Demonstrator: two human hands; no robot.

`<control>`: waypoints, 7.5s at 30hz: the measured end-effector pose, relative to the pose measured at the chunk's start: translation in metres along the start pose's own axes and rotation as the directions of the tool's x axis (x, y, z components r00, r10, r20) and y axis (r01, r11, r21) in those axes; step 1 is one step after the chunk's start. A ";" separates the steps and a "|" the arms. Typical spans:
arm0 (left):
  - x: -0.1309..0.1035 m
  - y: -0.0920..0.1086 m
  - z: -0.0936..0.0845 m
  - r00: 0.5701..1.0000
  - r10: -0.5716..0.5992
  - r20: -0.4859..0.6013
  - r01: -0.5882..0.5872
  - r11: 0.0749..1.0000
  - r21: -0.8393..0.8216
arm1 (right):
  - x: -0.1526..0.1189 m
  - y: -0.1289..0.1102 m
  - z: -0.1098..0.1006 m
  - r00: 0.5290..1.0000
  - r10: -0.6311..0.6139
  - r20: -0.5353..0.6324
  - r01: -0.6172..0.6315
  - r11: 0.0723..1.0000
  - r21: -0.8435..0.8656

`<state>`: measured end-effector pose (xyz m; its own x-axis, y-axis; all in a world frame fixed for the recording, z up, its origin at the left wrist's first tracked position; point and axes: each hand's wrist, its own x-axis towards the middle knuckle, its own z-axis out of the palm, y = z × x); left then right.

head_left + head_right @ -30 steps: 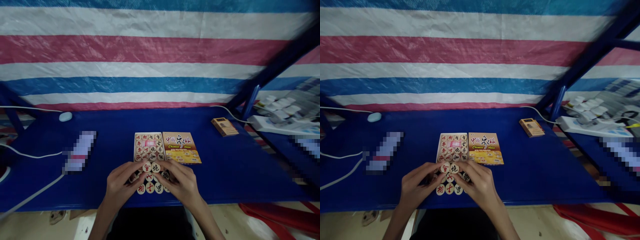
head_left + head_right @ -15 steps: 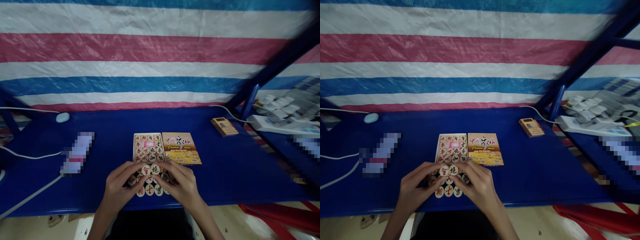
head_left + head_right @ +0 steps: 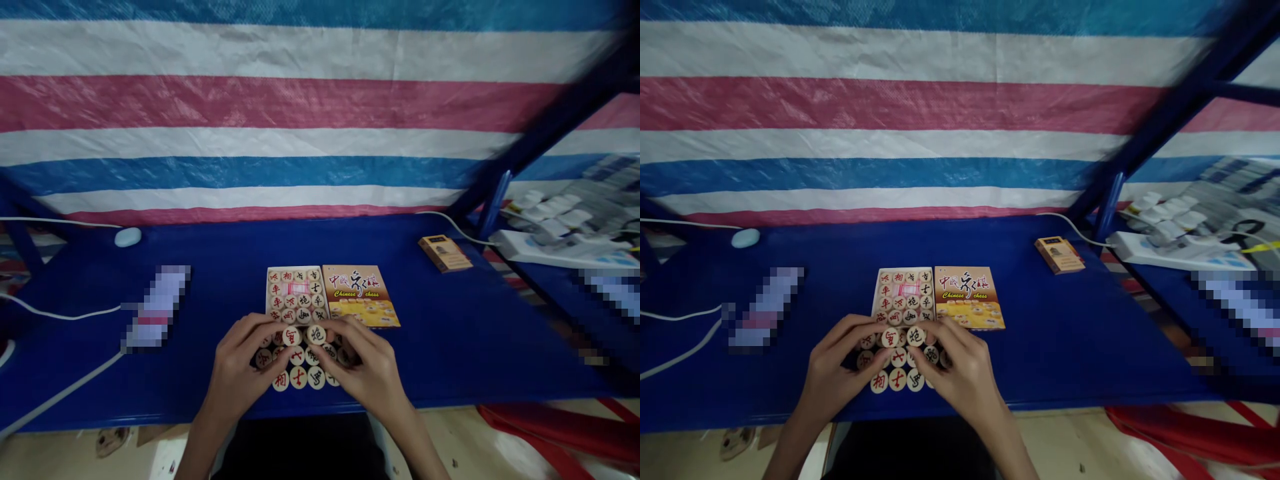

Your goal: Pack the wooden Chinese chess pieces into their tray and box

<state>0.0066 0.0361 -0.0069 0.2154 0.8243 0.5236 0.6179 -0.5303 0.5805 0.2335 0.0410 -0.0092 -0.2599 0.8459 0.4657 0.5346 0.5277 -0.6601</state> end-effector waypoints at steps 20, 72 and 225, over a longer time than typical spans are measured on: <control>0.003 -0.001 -0.004 0.999 -0.043 -0.033 0.044 0.999 0.032 | 0.000 0.000 -0.001 0.999 0.003 0.044 -0.001 0.999 -0.037; -0.010 0.015 -0.003 0.998 -0.030 -0.060 0.023 0.993 -0.117 | -0.005 -0.011 0.001 0.989 -0.130 -0.070 0.133 0.990 0.043; 0.019 0.008 0.007 0.989 -0.095 -0.116 0.084 0.991 -0.100 | 0.016 0.004 0.000 0.976 -0.183 -0.120 0.163 0.974 -0.157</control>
<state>0.0209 0.0491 0.0033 0.0663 0.8425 0.5346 0.5548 -0.4764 0.6821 0.2313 0.0566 -0.0042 -0.2552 0.7195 0.6459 0.6043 0.6401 -0.4744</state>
